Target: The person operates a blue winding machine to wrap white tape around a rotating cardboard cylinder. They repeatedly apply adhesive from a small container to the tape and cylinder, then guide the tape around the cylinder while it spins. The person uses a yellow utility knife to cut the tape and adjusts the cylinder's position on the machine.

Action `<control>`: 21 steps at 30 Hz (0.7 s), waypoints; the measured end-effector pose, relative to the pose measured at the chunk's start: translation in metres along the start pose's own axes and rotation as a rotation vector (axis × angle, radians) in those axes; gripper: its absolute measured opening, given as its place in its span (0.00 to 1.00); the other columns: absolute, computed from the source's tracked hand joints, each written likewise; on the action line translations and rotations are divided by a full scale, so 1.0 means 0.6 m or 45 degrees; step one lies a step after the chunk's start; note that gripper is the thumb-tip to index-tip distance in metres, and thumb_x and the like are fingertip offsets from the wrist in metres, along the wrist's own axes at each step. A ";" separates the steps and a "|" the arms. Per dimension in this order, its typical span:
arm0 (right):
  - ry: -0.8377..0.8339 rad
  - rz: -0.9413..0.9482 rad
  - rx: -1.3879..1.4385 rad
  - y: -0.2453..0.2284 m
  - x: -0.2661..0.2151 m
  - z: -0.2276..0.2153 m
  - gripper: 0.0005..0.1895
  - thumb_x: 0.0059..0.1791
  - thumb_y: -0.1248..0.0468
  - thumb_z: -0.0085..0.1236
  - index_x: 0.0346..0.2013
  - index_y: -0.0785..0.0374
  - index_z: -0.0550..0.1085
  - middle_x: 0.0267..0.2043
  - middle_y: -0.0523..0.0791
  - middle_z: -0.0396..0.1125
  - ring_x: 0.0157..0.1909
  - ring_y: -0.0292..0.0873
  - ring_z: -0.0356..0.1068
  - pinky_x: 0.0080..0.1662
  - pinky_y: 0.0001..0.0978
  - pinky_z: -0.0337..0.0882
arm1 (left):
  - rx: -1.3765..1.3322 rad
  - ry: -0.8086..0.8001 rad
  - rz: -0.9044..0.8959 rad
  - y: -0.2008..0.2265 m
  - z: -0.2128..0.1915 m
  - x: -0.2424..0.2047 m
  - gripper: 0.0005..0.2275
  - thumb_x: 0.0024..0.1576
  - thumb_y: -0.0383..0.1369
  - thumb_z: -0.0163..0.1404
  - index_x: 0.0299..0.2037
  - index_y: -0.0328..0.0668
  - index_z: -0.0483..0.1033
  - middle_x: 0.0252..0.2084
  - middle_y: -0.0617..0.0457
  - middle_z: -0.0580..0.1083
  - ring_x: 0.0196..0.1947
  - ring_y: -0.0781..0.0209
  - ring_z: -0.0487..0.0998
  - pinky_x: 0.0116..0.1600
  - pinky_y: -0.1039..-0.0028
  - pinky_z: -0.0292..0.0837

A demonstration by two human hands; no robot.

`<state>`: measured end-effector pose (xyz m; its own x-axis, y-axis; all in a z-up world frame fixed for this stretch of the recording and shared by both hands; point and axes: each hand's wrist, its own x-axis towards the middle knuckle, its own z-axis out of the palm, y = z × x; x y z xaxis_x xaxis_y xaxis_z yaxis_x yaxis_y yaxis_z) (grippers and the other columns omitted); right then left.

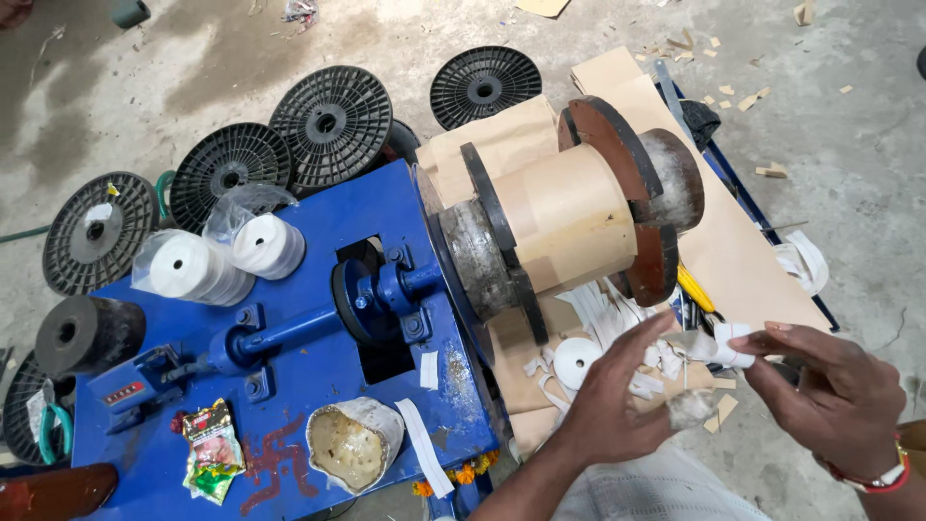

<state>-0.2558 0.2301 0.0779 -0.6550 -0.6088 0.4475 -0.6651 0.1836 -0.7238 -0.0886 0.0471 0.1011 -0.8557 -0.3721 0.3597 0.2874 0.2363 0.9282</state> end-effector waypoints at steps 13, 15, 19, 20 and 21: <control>0.374 0.335 0.742 -0.056 -0.024 0.082 0.26 0.53 0.84 0.57 0.62 0.69 0.60 0.51 0.52 0.68 0.53 0.36 0.71 0.54 0.23 0.74 | -0.519 -0.293 -0.637 -0.088 -0.028 -0.079 0.12 0.63 0.19 0.49 0.56 0.30 0.77 0.43 0.57 0.76 0.38 0.73 0.76 0.44 0.79 0.73; 0.424 0.324 0.868 -0.047 0.009 0.081 0.29 0.51 0.83 0.57 0.64 0.67 0.59 0.54 0.48 0.67 0.55 0.35 0.71 0.56 0.22 0.75 | -0.400 -0.317 -0.625 -0.067 -0.070 -0.084 0.09 0.64 0.21 0.52 0.53 0.30 0.78 0.38 0.57 0.76 0.35 0.74 0.73 0.40 0.79 0.70; 0.425 0.446 1.261 0.001 0.085 0.078 0.33 0.49 0.80 0.56 0.66 0.60 0.60 0.58 0.44 0.68 0.60 0.32 0.73 0.56 0.21 0.76 | -0.151 -0.131 -0.811 -0.010 -0.153 -0.087 0.07 0.60 0.23 0.53 0.46 0.33 0.82 0.32 0.57 0.77 0.28 0.74 0.72 0.34 0.80 0.68; 0.380 0.497 1.436 0.016 0.100 0.077 0.34 0.50 0.80 0.58 0.68 0.60 0.60 0.56 0.47 0.70 0.59 0.33 0.75 0.57 0.21 0.76 | -0.128 -0.032 -0.802 0.000 -0.163 -0.084 0.06 0.60 0.24 0.55 0.45 0.33 0.82 0.32 0.57 0.77 0.29 0.74 0.72 0.33 0.79 0.68; 0.330 0.553 1.611 0.030 0.113 0.079 0.35 0.51 0.80 0.60 0.70 0.60 0.60 0.54 0.50 0.71 0.58 0.35 0.76 0.57 0.22 0.77 | -0.105 0.069 -0.794 0.011 -0.168 -0.082 0.06 0.59 0.24 0.57 0.44 0.33 0.83 0.33 0.57 0.77 0.30 0.75 0.73 0.33 0.79 0.68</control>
<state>-0.2953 0.1553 0.0701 -0.8665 -0.4971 0.0460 0.2990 -0.5905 -0.7496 -0.0012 -0.0235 0.0987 -0.8506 -0.4630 -0.2493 -0.2246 -0.1087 0.9684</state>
